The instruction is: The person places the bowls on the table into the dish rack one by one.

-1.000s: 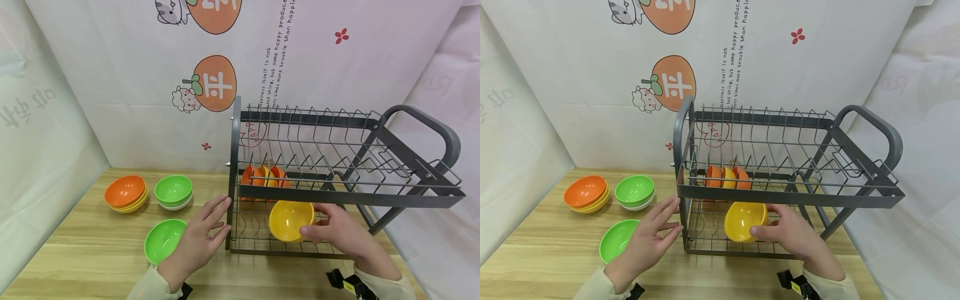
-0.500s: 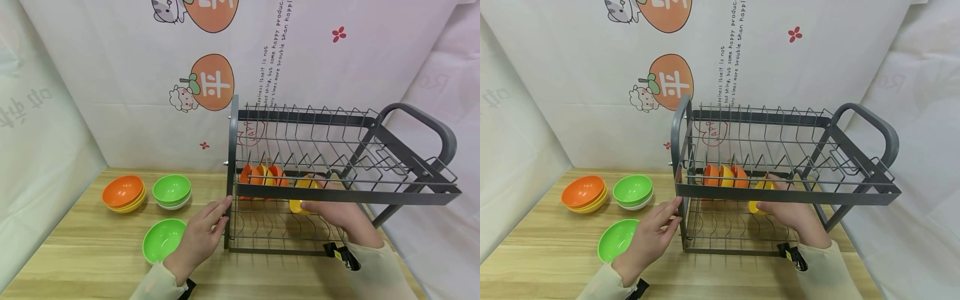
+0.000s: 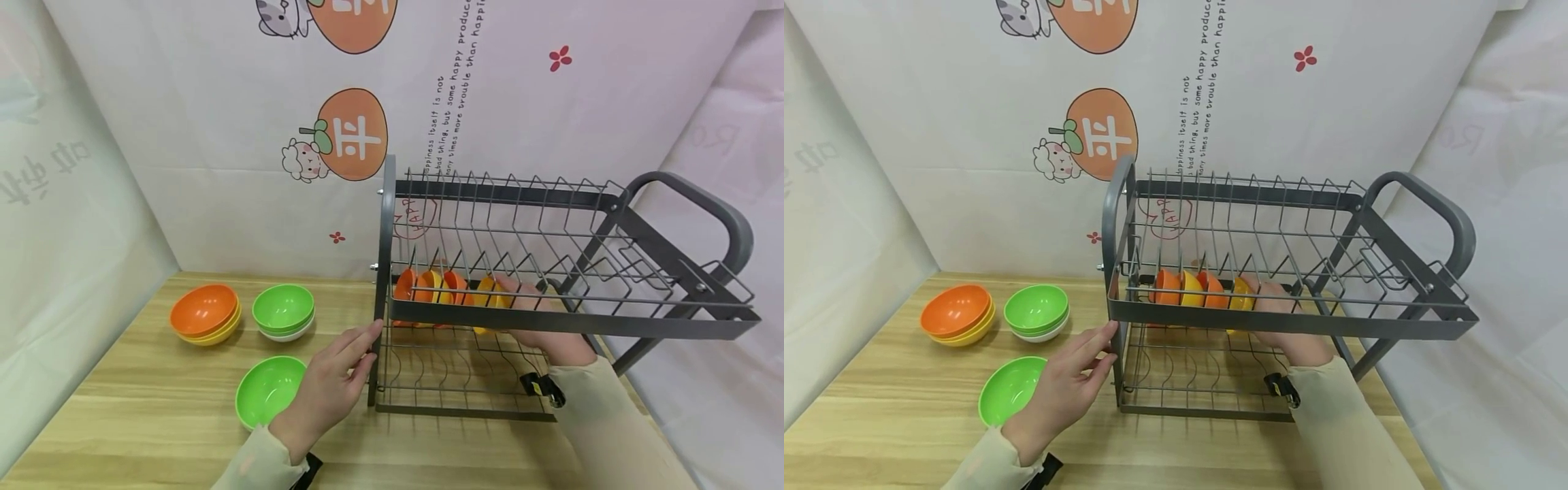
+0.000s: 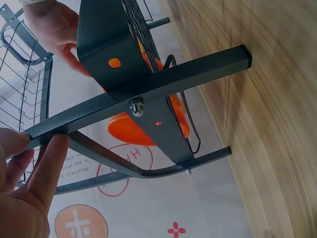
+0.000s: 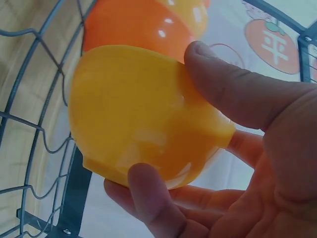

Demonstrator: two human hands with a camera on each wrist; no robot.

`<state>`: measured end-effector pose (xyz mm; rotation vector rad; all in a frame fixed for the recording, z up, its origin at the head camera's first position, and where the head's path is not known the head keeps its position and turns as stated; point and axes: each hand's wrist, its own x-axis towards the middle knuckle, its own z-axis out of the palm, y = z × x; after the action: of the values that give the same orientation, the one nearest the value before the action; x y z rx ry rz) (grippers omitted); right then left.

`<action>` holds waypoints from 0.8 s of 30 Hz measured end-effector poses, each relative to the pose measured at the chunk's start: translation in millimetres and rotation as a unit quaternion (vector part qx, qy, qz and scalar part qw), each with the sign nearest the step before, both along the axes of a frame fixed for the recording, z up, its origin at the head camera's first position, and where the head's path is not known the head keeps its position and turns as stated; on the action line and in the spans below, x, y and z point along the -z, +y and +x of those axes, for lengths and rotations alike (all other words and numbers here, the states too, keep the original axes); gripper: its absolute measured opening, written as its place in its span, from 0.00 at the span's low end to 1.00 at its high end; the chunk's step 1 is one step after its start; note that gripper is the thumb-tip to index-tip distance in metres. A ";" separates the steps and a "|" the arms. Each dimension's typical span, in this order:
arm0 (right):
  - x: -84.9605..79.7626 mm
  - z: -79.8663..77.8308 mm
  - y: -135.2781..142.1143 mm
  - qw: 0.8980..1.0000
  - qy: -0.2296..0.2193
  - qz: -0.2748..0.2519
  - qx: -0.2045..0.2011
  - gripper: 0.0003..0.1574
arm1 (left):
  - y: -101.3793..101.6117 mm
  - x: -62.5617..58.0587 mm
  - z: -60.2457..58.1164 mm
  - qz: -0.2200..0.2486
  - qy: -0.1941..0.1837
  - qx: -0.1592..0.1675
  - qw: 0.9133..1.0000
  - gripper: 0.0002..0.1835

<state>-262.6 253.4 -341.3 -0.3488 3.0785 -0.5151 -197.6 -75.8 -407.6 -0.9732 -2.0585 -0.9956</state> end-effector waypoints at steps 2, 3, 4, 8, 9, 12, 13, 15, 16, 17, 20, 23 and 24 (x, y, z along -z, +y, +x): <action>3.5 -2.7 -1.6 1.000 0.020 0.002 -0.017 0.43 | 0.3 0.5 -0.5 0.002 0.001 0.002 1.000 0.31; 5.1 -4.1 -2.3 0.999 0.028 0.003 -0.025 0.41 | 0.4 0.5 -0.6 0.002 0.002 0.002 1.000 0.31; 6.8 -5.6 -3.0 0.999 0.037 0.013 -0.032 0.41 | 0.5 0.5 -0.7 0.002 0.002 0.002 1.000 0.31; 11.6 -12.2 -5.3 0.998 0.045 0.040 -0.037 0.44 | 0.6 0.0 -0.2 0.001 0.005 0.000 1.000 0.31; 11.5 -13.4 -6.4 0.998 0.042 0.045 -0.034 0.44 | 0.6 -0.1 -0.1 0.000 0.006 -0.001 1.000 0.31; 9.8 -16.6 -9.0 0.998 0.026 0.059 -0.023 0.45 | 0.6 0.0 0.0 -0.001 0.009 -0.002 1.000 0.31; 9.0 -17.2 -9.7 0.997 0.025 0.067 -0.023 0.46 | 0.6 0.2 0.0 -0.002 0.009 -0.002 1.000 0.31; 7.9 -18.9 -10.1 0.997 0.011 0.072 -0.017 0.48 | 0.6 0.2 0.0 -0.002 0.009 -0.002 1.000 0.31; 8.1 -20.0 -9.9 0.997 0.010 0.071 -0.016 0.49 | 0.6 0.3 0.0 0.000 0.009 -0.001 1.000 0.31; 8.5 -21.1 -9.7 0.997 0.010 0.069 -0.016 0.50 | 0.6 0.4 0.0 0.000 0.008 -0.001 1.000 0.31; 9.5 -23.4 -9.8 0.999 0.003 0.052 -0.013 0.50 | 0.5 0.8 -0.3 0.002 0.004 -0.001 1.000 0.32; 10.9 -23.9 -10.6 1.000 -0.013 0.027 -0.007 0.48 | -0.1 1.2 -0.2 0.000 -0.003 -0.002 1.000 0.32; 11.3 -23.5 -11.3 1.000 -0.030 0.005 0.001 0.48 | -0.4 1.4 -0.2 0.000 -0.005 -0.002 1.000 0.32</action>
<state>-286.1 242.1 -352.6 -0.3251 3.0231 -0.5016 -197.8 -76.2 -409.0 -0.9661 -2.0677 -0.9990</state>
